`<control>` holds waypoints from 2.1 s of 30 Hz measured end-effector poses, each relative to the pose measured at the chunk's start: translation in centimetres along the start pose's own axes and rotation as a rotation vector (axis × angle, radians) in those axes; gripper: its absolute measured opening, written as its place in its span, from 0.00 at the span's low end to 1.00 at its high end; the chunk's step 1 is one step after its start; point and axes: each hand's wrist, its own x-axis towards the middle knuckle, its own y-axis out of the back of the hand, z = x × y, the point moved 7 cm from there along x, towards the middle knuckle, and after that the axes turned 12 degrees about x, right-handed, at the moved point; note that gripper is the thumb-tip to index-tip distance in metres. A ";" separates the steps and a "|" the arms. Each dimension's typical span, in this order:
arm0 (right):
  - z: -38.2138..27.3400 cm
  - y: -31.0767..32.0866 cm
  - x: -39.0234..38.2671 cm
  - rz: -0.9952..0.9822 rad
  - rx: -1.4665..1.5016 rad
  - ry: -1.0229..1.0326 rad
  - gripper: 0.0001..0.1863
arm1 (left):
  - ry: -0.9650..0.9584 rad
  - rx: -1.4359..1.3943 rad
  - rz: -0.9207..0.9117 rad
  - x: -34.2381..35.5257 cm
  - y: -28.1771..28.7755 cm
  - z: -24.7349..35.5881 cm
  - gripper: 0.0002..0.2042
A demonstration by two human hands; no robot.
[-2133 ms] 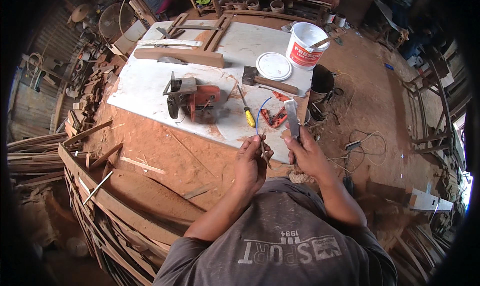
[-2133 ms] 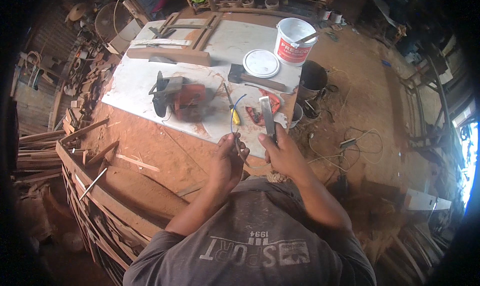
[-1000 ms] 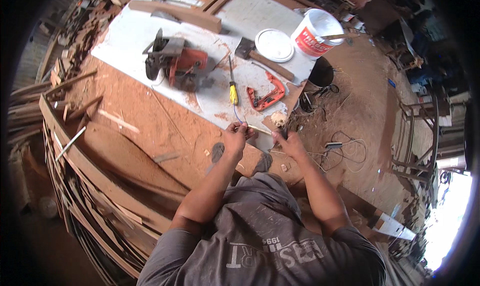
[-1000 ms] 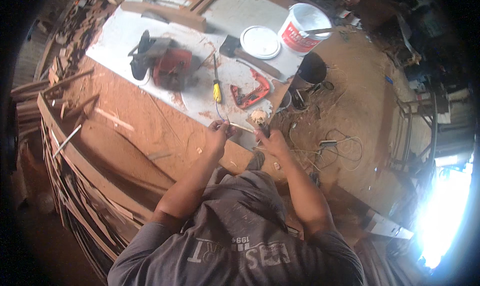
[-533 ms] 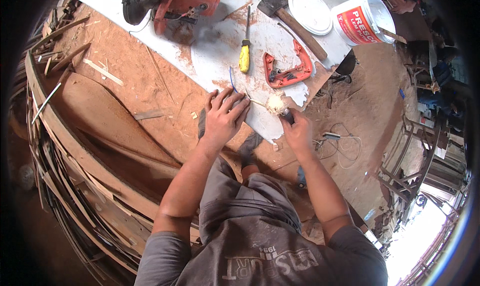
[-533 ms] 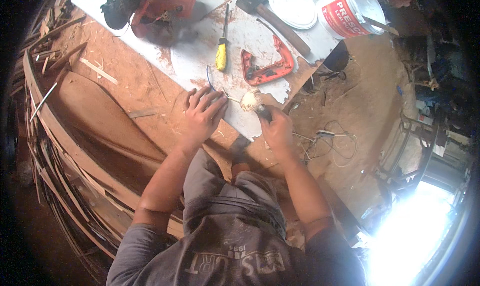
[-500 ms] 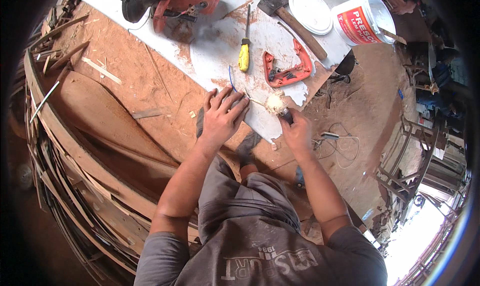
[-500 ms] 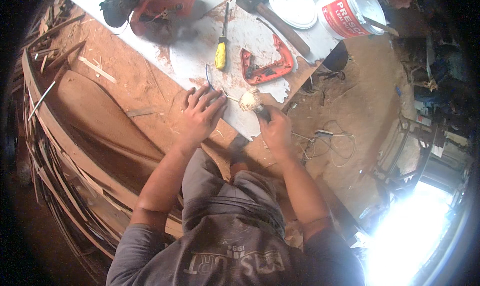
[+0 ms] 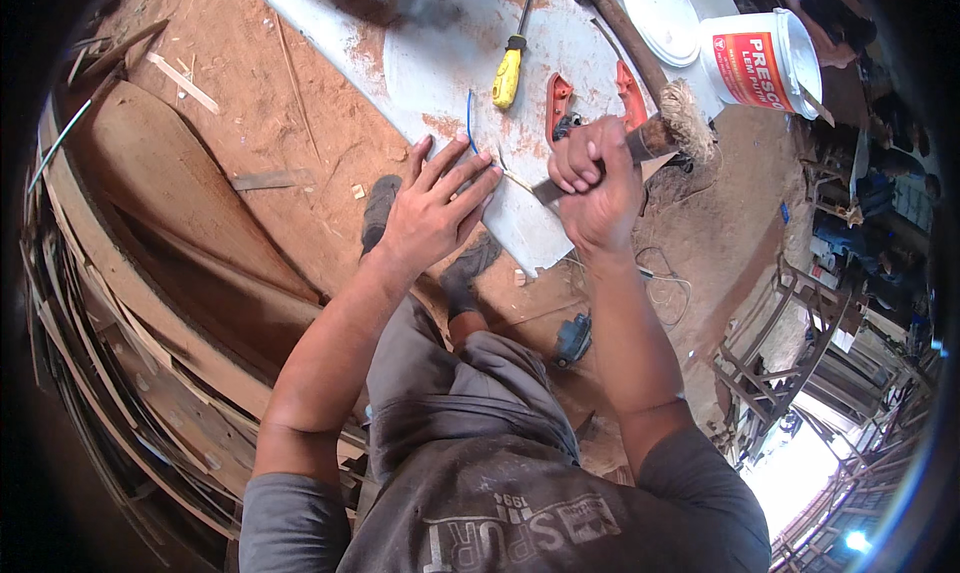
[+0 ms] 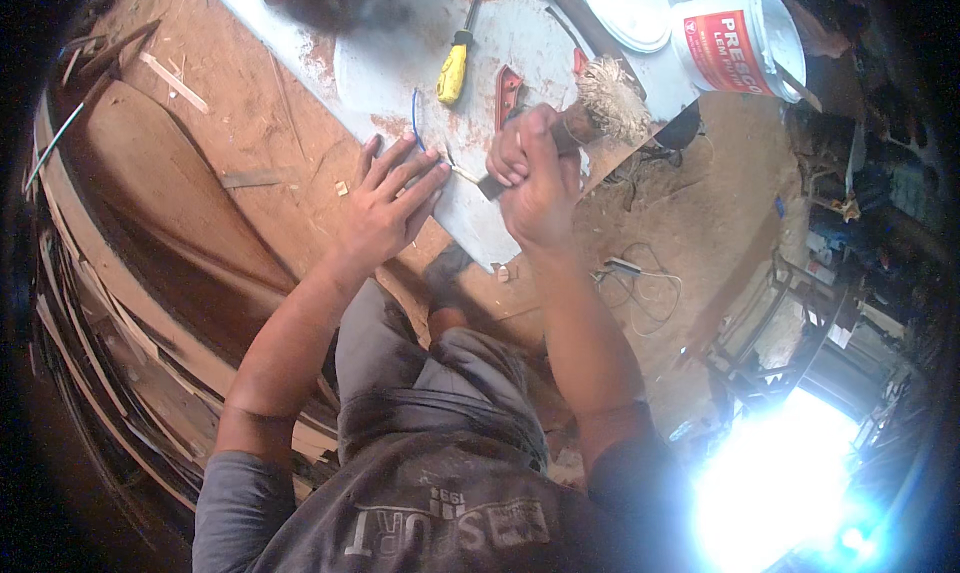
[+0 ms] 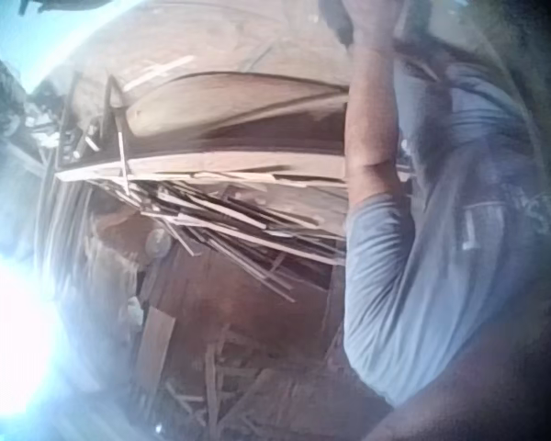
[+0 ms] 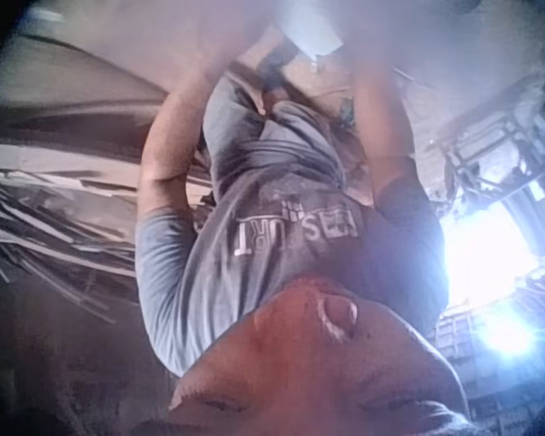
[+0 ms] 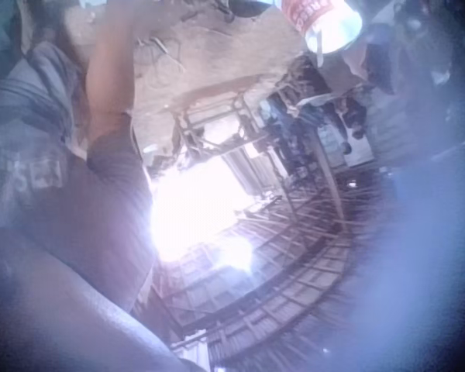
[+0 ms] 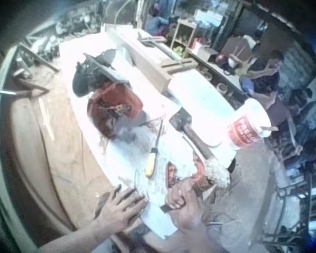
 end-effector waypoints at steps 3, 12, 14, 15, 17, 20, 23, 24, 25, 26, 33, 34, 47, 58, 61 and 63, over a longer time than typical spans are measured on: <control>1.3 -0.5 1.3 -0.017 -0.071 0.066 0.21 | 0.015 -0.034 -0.013 -0.1 -0.1 -0.1 0.22; 3.8 0.1 1.9 -0.066 -0.329 0.008 0.24 | -0.001 -0.017 -0.007 -0.6 -0.9 -0.6 0.24; 3.9 -0.1 1.8 -0.070 -0.313 0.012 0.23 | -0.005 -0.021 -0.016 -0.7 -1.1 -0.7 0.25; 3.9 -0.3 1.7 -0.080 -0.364 0.026 0.24 | -0.002 -0.034 -0.019 -0.7 -1.1 -0.8 0.26; 3.9 -0.9 1.6 -0.101 -0.467 0.056 0.25 | 0.001 -0.052 -0.013 -0.7 -1.1 -0.8 0.27; 4.3 -1.0 1.7 -0.147 -0.519 0.081 0.25 | 0.007 -0.074 -0.002 -0.7 -0.9 -0.9 0.29; 4.4 -1.2 1.5 -0.154 -0.644 0.106 0.27 | -0.005 -0.088 -0.012 -0.7 -0.8 -0.9 0.28; 4.5 -1.3 1.4 -0.171 -0.673 0.111 0.27 | -0.015 -0.071 -0.011 -0.7 -0.7 -1.0 0.27; 4.6 -1.2 1.3 -0.188 -0.703 0.117 0.28 | -0.024 -0.053 -0.009 -0.7 -0.7 -0.9 0.26; 4.7 -1.1 1.2 -0.199 -0.705 0.120 0.28 | -0.012 -0.055 0.026 -0.6 -0.6 -0.9 0.24; 5.3 -0.9 0.4 -0.287 -0.674 0.152 0.29 | 0.033 -0.051 0.203 -0.6 -0.8 -0.8 0.17; 5.3 -0.9 0.2 -0.294 -0.718 0.168 0.29 | 0.033 -0.055 0.211 -0.7 -0.8 -0.9 0.18; 5.1 -2.0 -1.2 -0.447 -0.844 0.209 0.28 | 0.014 -0.053 0.195 -0.9 -1.0 -1.0 0.19; 5.2 -1.8 -0.6 -0.399 -0.757 0.115 0.28 | 0.036 -0.059 0.255 -1.0 -1.0 -1.0 0.17; 5.2 -1.9 -0.7 -0.383 -0.720 0.131 0.28 | 0.025 -0.054 0.268 -1.0 -1.0 -1.0 0.17; 5.1 -1.4 -0.7 -0.394 -0.673 0.135 0.28 | 0.017 -0.055 0.274 -1.0 -1.0 -1.0 0.17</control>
